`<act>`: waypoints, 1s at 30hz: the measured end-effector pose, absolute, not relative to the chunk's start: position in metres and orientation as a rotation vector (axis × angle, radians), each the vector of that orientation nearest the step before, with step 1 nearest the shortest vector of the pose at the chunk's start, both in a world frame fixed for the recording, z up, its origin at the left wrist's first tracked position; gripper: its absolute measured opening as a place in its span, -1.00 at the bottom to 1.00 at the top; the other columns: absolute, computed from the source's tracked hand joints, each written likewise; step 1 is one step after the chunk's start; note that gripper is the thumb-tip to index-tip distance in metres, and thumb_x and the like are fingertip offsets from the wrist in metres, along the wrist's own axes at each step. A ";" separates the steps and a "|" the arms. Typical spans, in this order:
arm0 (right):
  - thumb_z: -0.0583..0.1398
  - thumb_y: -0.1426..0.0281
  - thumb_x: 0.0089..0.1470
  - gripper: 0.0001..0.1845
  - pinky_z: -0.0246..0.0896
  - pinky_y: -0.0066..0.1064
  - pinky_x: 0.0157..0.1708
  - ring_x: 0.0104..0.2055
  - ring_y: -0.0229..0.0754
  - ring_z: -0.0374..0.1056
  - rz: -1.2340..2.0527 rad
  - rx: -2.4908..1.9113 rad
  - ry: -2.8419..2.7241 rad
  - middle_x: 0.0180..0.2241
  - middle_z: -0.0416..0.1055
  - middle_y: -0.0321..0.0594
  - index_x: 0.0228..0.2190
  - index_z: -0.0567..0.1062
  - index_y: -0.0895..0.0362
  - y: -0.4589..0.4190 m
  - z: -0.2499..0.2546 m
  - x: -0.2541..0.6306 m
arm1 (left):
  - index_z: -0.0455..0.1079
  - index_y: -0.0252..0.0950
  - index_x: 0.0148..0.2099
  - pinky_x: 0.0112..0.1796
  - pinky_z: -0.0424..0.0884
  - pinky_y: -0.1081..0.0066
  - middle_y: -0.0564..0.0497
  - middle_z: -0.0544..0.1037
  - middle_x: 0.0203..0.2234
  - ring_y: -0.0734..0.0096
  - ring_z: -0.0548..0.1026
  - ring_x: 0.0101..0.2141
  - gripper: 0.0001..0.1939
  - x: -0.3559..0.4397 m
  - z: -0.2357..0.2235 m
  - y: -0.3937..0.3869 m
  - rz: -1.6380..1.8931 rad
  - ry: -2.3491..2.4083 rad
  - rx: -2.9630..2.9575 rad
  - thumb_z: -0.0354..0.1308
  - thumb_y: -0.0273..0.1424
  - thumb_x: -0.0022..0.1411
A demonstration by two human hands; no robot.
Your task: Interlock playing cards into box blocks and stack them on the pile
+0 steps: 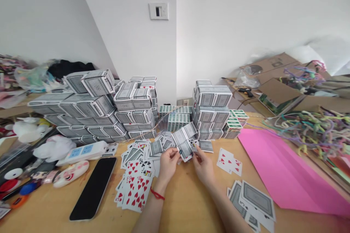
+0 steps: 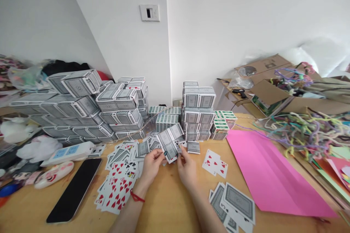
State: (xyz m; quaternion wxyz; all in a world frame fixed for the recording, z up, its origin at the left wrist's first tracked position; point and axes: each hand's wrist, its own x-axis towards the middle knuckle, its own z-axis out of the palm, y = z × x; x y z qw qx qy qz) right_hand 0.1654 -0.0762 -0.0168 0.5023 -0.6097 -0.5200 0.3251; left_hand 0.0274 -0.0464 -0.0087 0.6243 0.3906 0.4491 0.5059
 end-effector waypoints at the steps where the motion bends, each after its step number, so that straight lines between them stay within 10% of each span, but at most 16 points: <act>1: 0.04 0.29 -0.02 -0.49 0.31 -0.33 -0.29 -0.33 -0.13 0.41 0.774 -1.471 -1.263 -0.24 0.48 -0.11 0.00 0.31 0.18 -0.077 -0.017 0.165 | 0.32 -0.33 -0.44 -0.31 0.41 0.27 0.04 0.50 -0.58 0.32 0.49 -0.48 -0.76 0.027 -0.008 -0.047 1.163 1.025 0.892 0.26 -0.31 -0.14; 20: 0.04 0.33 0.03 -0.55 0.04 -0.19 0.06 0.08 -0.05 0.16 0.559 -1.380 -1.453 0.04 0.25 -0.07 -0.01 0.34 0.13 -0.083 -0.014 0.158 | 0.38 -0.37 -0.42 -0.39 0.41 0.36 -0.02 0.53 -0.54 0.35 0.48 -0.50 -0.76 0.027 -0.002 -0.049 1.154 0.997 0.900 0.24 -0.29 -0.11; 30: 0.15 0.11 -0.07 -0.64 0.20 -0.36 -0.45 -0.46 -0.15 0.31 1.356 -0.993 -0.866 -0.47 0.47 -0.17 -0.44 0.53 0.15 -0.069 -0.009 0.179 | 0.42 -0.37 -0.36 -0.34 0.41 0.31 -0.04 0.56 -0.50 0.28 0.52 -0.44 -0.75 0.022 0.008 -0.046 1.119 0.968 0.847 0.26 -0.33 -0.13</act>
